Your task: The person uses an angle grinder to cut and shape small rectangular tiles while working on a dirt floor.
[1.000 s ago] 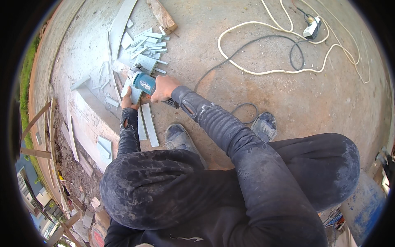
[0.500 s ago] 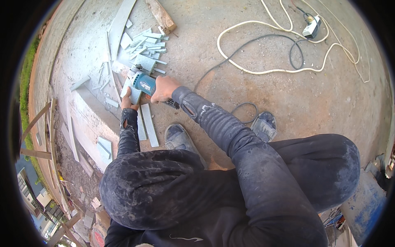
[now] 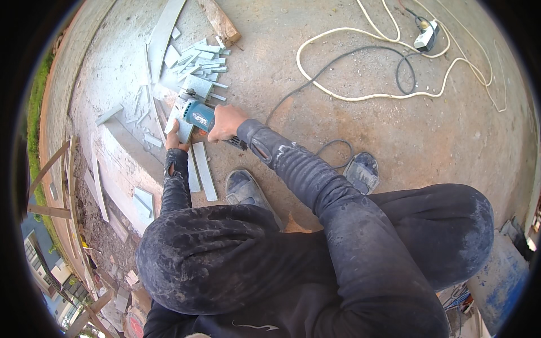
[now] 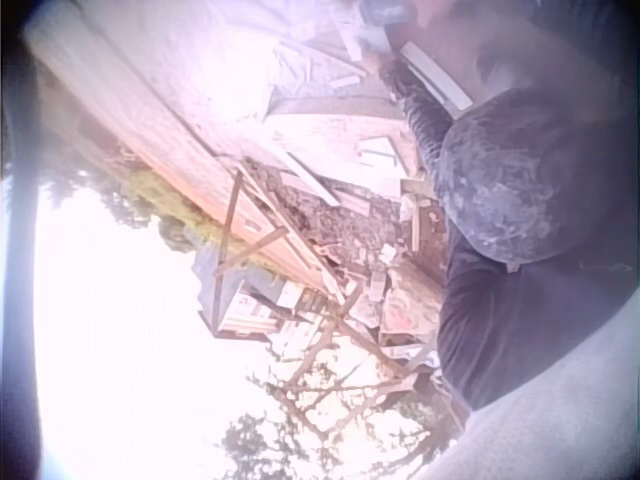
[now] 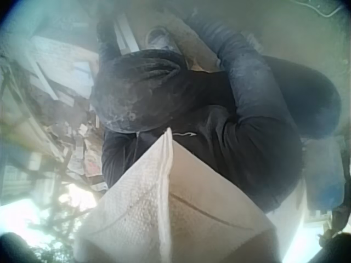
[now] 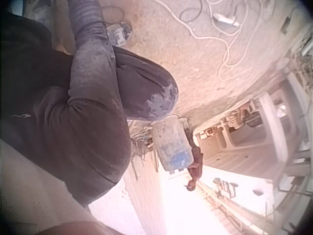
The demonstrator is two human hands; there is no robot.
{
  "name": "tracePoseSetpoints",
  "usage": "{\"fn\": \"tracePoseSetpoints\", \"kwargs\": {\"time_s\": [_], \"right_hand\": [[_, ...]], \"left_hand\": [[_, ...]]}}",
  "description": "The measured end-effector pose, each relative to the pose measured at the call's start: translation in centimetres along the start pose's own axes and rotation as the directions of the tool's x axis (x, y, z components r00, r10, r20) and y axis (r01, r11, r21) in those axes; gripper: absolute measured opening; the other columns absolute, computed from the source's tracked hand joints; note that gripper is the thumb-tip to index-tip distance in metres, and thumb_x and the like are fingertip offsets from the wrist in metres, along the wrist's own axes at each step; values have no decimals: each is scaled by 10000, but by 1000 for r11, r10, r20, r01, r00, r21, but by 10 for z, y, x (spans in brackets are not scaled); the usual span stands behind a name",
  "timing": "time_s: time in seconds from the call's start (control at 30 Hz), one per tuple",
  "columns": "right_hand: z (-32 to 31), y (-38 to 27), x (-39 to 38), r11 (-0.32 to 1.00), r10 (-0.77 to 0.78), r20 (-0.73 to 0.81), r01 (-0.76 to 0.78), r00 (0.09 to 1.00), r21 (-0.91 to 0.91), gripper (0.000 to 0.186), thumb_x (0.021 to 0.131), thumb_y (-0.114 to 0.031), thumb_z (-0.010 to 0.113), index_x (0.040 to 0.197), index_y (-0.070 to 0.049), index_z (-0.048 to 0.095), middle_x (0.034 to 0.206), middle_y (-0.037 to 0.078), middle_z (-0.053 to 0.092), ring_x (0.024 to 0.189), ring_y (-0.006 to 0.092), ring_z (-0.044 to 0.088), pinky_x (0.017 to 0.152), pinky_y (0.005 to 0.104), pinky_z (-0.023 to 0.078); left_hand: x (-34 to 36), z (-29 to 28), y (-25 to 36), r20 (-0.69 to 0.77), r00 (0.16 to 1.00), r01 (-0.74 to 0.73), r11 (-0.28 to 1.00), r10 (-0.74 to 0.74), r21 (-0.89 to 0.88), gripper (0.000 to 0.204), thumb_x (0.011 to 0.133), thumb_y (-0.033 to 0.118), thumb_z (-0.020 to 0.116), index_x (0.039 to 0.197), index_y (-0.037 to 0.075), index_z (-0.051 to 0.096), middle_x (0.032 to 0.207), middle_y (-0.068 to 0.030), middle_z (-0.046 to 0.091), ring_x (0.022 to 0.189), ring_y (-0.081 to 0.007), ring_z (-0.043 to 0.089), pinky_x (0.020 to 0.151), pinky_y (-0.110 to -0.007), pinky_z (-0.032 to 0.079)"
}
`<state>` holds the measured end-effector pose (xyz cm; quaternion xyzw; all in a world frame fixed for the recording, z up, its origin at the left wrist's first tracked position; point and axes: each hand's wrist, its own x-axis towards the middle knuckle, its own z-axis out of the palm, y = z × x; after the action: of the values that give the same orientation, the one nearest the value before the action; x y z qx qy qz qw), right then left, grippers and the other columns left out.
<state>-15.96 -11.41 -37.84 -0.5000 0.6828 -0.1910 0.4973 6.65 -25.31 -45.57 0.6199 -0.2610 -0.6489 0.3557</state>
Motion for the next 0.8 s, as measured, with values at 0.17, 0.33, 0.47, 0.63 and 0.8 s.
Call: {"fn": "tracePoseSetpoints", "kwargs": {"time_s": [0.17,0.33,0.47,0.63,0.8], "right_hand": [[-1,0,-2,1000,-3,5,4,1000,-14,678,587,-348,763,1088,78,598,1008,274,675,942,396,671,829,425,539],[-1,1,-5,1000,-7,-7,7,1000,-5,676,587,-351,761,1082,80,599,1000,277,675,936,398,671,822,425,539],[-2,1,-7,1000,-13,4,13,1000,6,669,584,-351,761,1071,78,601,996,277,674,921,400,672,811,423,539],[3,9,-6,999,-46,-35,47,998,25,672,580,-353,761,1064,84,601,990,280,672,913,404,670,805,421,539],[3,4,-6,1000,-25,-25,25,999,11,666,578,-349,759,1061,81,601,996,279,671,917,404,669,808,418,538]], "left_hand": [[6,-6,-3,43,999,-9,999,11,-46,413,977,210,612,1325,6,522,1205,-136,648,1010,-274,672,864,-412,561],[6,-5,-3,16,1000,-9,1000,8,17,417,978,233,612,1321,12,528,1191,-132,654,995,-268,675,838,-392,559],[6,-5,-3,25,1000,-19,999,18,40,411,979,240,610,1314,15,535,1170,-126,664,979,-263,678,820,-387,557],[5,-4,-4,29,1000,-5,1000,4,23,407,978,243,613,1309,17,541,1166,-119,666,970,-265,678,828,-393,554],[10,-10,0,46,999,1,1000,-2,10,417,973,257,623,1331,65,526,1207,-116,648,1058,-298,655,911,-434,542]]}}
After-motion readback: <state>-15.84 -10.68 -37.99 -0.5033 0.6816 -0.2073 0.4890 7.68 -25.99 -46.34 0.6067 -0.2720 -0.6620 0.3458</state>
